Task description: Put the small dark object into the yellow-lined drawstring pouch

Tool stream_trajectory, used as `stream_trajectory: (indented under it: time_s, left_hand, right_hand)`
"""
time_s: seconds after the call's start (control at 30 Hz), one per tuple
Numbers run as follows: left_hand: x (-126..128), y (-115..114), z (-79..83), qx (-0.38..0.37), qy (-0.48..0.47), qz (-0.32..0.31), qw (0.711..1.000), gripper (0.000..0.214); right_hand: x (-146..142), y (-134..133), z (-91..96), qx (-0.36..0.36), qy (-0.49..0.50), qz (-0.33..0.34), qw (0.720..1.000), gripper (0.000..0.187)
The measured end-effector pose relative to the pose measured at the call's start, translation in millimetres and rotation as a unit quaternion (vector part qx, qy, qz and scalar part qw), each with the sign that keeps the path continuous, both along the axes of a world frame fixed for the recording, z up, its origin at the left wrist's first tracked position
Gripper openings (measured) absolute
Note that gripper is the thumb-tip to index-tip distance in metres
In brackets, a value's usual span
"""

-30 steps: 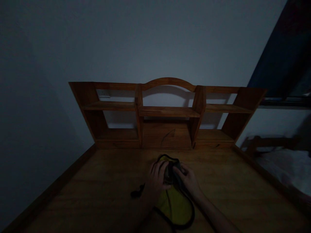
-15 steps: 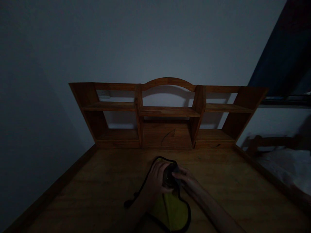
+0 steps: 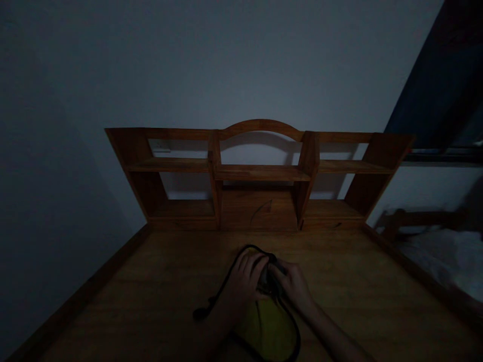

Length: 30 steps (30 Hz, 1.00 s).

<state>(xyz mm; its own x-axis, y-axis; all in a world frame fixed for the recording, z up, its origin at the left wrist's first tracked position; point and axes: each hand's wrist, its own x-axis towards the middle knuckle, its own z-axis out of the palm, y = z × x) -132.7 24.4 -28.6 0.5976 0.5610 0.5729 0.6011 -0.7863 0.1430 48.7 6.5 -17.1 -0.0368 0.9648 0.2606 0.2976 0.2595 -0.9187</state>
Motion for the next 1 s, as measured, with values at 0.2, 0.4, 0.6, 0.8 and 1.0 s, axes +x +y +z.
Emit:
stream_trajectory:
  time_s: [0.2,0.4,0.6,0.8,1.0]
  left_hand:
    - [2.2,3.2,-7.7,-0.011,-0.034,0.018,0.999,0.094]
    - [2.2,6.2,-12.8,-0.006,-0.08,0.036,0.996,0.093]
    - [2.8,3.9,-9.5,0.012,-0.097,0.043,0.994,0.093]
    - [4.3,1.3,-5.9,0.017,-0.085,0.038,0.995,0.092]
    - [3.8,0.4,-1.7,0.038,-0.075,0.037,0.996,0.089]
  right_hand:
    - [5.8,1.3,-2.6,0.027,-0.046,-0.014,0.998,0.032]
    - [1.5,4.2,-6.2,0.005,-0.009,-0.038,0.999,0.042]
    - [-8.6,-2.0,1.9,-0.023,0.078,-0.013,0.997,0.04]
    - [-6.9,-4.6,1.2,-0.053,0.13,0.003,0.99,0.039]
    - [1.9,4.0,-11.8,-0.023,0.113,0.084,0.99,0.034]
